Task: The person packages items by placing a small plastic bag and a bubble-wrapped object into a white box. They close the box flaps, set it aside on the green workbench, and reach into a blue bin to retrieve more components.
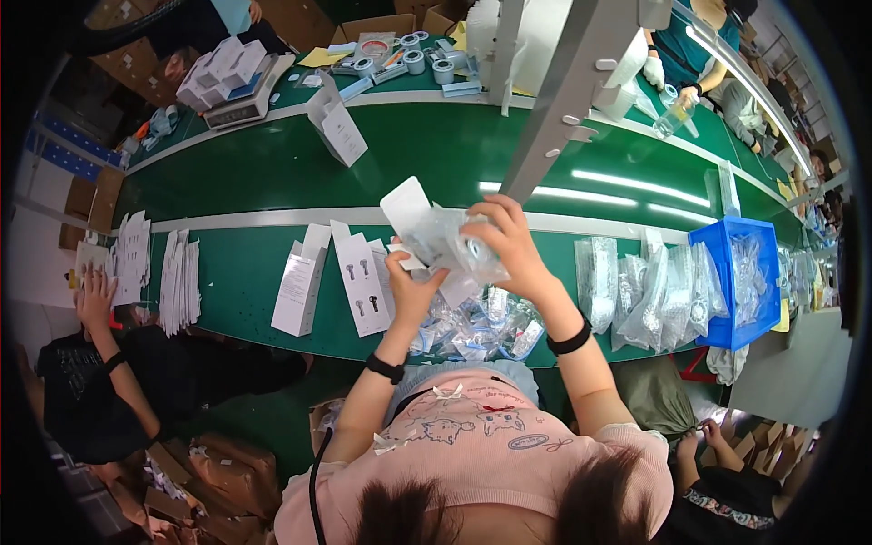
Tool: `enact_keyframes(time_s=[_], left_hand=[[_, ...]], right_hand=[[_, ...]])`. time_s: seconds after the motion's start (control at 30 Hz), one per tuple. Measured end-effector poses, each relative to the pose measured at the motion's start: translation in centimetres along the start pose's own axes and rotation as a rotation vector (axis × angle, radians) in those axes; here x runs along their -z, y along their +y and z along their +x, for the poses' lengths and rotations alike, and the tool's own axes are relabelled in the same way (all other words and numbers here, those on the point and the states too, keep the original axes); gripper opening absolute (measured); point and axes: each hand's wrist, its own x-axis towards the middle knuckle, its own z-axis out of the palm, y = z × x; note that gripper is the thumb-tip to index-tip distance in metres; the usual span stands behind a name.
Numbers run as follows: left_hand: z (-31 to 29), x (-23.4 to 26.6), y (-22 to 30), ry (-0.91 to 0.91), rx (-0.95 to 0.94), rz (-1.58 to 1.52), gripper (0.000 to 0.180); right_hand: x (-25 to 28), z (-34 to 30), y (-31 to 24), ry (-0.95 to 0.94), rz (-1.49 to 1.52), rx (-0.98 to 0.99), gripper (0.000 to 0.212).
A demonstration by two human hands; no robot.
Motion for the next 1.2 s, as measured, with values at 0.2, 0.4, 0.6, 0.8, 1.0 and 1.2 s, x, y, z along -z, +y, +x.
enact_keyframes(time_s=[0.2,0.4,0.6,0.8,1.0,1.2], left_hand=[[-1.9,1.4,1.6,-0.281,-0.271,0.283,0.058],[-1.8,2.9,0.6,-0.303,-0.144,0.070,0.055],[-0.1,5.6,2.3,-0.325,-0.144,0.074,0.056],[1.9,5.5,4.9,-0.377,-0.237,0.325,0.053],[2.7,5.9,6.1,-0.346,-0.113,0.359,0.026],[3.8,4.6,5.4,-0.180,-0.012,0.295,0.008]], right_hand=[[2.4,2.2,-1.0,-0.380,0.046,-0.064,0.039],[-0.3,1.6,-0.6,-0.288,0.032,0.174,0.036],[-12.8,0.2,8.9,-0.024,0.235,-0.479,0.036],[-19.7,-0.1,12.6,-0.501,-0.087,-0.335,0.043],[-11.6,-0.4,8.2,0.070,0.193,-0.624,0.040],[-5.4,-4.5,0.0,0.527,0.548,-0.254,0.051]])
